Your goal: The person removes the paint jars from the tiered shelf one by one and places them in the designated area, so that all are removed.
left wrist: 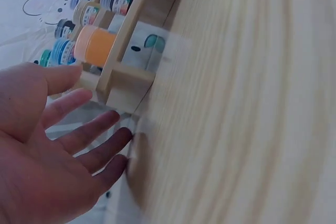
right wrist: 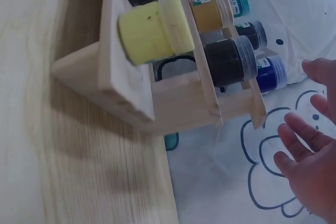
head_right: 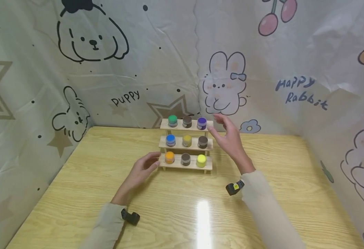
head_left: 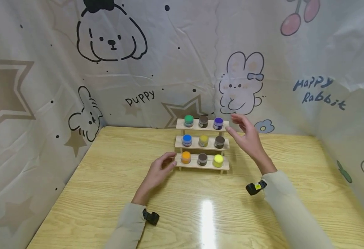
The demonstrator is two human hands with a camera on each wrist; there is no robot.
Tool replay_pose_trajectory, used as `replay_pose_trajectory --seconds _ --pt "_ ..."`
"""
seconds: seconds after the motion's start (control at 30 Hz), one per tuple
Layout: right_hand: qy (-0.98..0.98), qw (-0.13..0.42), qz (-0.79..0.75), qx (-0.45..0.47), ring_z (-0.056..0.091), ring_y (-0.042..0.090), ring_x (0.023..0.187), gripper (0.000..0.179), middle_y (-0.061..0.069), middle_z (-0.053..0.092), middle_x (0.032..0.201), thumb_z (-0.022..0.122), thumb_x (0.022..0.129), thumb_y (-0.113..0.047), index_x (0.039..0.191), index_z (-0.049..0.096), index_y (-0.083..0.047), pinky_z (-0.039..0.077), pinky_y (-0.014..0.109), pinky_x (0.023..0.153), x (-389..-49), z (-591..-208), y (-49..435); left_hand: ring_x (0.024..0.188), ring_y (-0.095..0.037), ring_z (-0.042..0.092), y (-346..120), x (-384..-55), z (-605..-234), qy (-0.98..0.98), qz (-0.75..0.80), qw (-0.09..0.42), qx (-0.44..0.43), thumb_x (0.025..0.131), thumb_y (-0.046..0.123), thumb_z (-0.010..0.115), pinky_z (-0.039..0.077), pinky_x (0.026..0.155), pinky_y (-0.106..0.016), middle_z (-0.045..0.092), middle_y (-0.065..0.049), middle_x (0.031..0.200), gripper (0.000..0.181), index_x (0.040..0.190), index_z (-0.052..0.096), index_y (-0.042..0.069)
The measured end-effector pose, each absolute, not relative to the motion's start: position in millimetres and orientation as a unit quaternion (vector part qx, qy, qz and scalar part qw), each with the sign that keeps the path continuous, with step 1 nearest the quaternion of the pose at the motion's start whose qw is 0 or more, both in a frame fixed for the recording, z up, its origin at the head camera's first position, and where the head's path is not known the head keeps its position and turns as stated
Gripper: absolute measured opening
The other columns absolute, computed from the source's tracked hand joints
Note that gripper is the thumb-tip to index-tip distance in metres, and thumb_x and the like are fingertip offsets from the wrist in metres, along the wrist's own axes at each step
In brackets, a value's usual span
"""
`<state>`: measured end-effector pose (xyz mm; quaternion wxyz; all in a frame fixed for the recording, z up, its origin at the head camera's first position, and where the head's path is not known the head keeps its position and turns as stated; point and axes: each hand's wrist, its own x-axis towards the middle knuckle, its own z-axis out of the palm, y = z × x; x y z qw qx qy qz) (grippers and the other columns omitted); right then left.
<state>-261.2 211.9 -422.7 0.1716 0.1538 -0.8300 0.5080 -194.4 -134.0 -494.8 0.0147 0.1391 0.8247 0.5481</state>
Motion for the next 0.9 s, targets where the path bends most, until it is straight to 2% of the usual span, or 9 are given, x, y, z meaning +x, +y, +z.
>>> replay_pose_trajectory --seconds 0.13,0.4,0.57,0.9 --pt "-0.817 0.163 0.533 0.147 0.053 0.033 0.131 0.052 0.018 0.058 0.139 0.072 0.099 -0.02 0.144 0.053 -0.005 0.033 0.05 0.118 -268 -420 205 0.133 -0.03 0.054 -128 -197 -498 0.828 0.543 0.016 0.138 0.103 0.02 0.065 0.041 0.113 -0.047 0.06 -0.012 0.143 0.042 0.143 0.059 0.007" --pt "-0.803 0.139 0.558 0.156 0.053 0.048 0.126 0.047 0.033 0.057 0.133 0.07 0.096 -0.003 0.138 0.052 0.011 0.032 0.058 0.117 -264 -400 184 0.131 -0.03 0.056 -124 -197 -502 0.826 0.548 0.015 0.128 0.102 0.016 0.067 0.042 0.112 -0.048 0.06 -0.011 0.143 0.041 0.141 0.061 0.007" --pt "-0.802 0.139 0.558 0.16 0.055 0.045 0.123 0.046 0.031 0.059 0.133 0.071 0.097 -0.005 0.137 0.055 0.011 0.037 0.056 0.114 -275 -411 181 0.122 -0.029 0.062 -124 -197 -502 0.833 0.542 0.009 0.11 0.101 0.015 0.068 0.047 0.107 -0.047 0.062 -0.009 0.141 0.041 0.141 0.063 0.01" --pt "-0.813 0.146 0.54 0.159 0.061 0.033 0.116 0.041 0.019 0.065 0.128 0.076 0.095 -0.014 0.13 0.065 0.004 0.045 0.051 0.109 -289 -430 186 0.121 -0.029 0.062 -125 -194 -504 0.824 0.558 0.006 0.102 0.101 0.013 0.066 0.049 0.106 -0.048 0.063 -0.01 0.139 0.038 0.139 0.064 0.01"
